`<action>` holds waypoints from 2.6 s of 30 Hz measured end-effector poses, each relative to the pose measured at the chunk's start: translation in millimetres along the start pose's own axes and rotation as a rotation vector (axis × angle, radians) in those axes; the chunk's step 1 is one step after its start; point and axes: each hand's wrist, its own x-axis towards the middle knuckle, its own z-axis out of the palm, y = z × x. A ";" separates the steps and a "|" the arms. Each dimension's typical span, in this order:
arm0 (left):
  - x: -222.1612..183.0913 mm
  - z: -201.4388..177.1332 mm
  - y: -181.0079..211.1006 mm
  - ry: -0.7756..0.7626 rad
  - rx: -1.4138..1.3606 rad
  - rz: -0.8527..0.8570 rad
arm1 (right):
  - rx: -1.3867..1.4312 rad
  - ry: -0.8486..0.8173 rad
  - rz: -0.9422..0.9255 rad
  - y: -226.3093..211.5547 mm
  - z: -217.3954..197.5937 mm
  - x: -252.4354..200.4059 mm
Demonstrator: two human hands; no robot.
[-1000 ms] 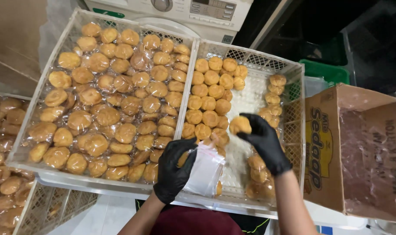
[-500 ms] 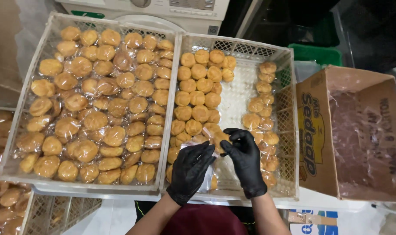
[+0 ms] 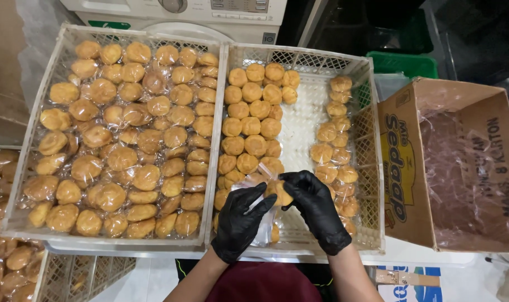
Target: Bagging small pastries into individual plastic bags from a tray
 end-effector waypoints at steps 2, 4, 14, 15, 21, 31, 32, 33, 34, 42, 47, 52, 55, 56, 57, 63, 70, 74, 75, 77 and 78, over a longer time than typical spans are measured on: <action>-1.0 2.8 -3.6 -0.032 0.092 -0.031 | -0.187 -0.064 0.002 -4.6 -2.0 -0.1; 4.1 -1.4 -2.7 -0.042 -0.038 -0.086 | -0.233 -0.116 0.033 -17.6 0.4 -5.9; 7.5 -4.3 -0.8 -0.235 -0.884 -0.882 | -0.745 -0.247 -0.343 -42.5 3.8 -16.3; 5.2 -1.5 -0.4 -0.235 -0.883 -0.883 | -0.744 -0.247 -0.342 -45.9 5.4 -17.8; 3.9 7.5 2.0 -0.145 -0.897 -0.889 | -0.839 -0.308 -0.484 -52.5 5.8 -17.7; 10.2 0.0 10.3 -0.101 -0.774 -0.825 | -0.672 -0.128 -0.036 -50.1 10.7 -17.1; 10.2 -0.8 8.8 -0.112 -0.748 -0.801 | -0.695 -0.196 -0.073 -50.4 10.4 -17.0; 9.3 -3.3 9.1 -0.114 -0.748 -0.800 | -0.693 -0.194 -0.074 -50.3 4.0 -16.2; 9.8 -5.3 8.4 -0.143 -0.730 -0.732 | -0.734 -0.305 -0.127 -51.2 -2.2 -13.6; 14.7 -3.8 -2.8 -0.282 -0.628 -0.517 | -0.840 -0.405 -0.158 -50.1 -3.5 -4.5; 22.0 -2.8 2.6 -0.213 -0.837 -0.758 | -0.769 -0.355 0.044 -59.5 -5.8 -2.0; 18.7 -0.2 1.0 -0.220 -0.652 -0.413 | -0.790 -0.618 -0.121 -45.7 -20.5 3.3; 22.8 -4.0 5.4 -0.251 -0.675 -0.467 | -0.787 -0.657 -0.147 -52.9 -20.2 2.0; 25.6 -5.9 7.4 -0.271 -0.689 -0.516 | -0.767 -0.628 -0.122 -56.4 -19.1 1.8; 22.1 -0.8 4.6 -0.271 -0.689 -0.513 | -0.767 -0.627 -0.124 -52.1 -18.5 3.2; 23.5 4.4 4.1 -0.272 -0.634 -0.454 | -0.769 -0.709 -0.117 -26.8 -31.1 9.2; 39.0 16.5 17.6 -0.246 -0.939 -1.019 | -0.979 -0.056 -0.812 -21.3 -19.5 4.1; 32.4 22.0 26.5 -0.411 -0.913 -1.037 | -1.153 -0.063 -0.899 -11.2 -35.3 -0.4; 35.4 21.8 29.7 -0.421 -0.916 -1.037 | -1.155 -0.054 -0.893 -13.5 -37.6 -3.2; 41.0 21.1 35.5 -0.472 -0.950 -1.023 | -1.117 0.104 -0.936 -17.1 -41.8 -9.3; 39.4 21.8 36.1 -0.479 -0.955 -1.025 | -1.121 0.110 -0.930 -24.1 -54.5 -17.1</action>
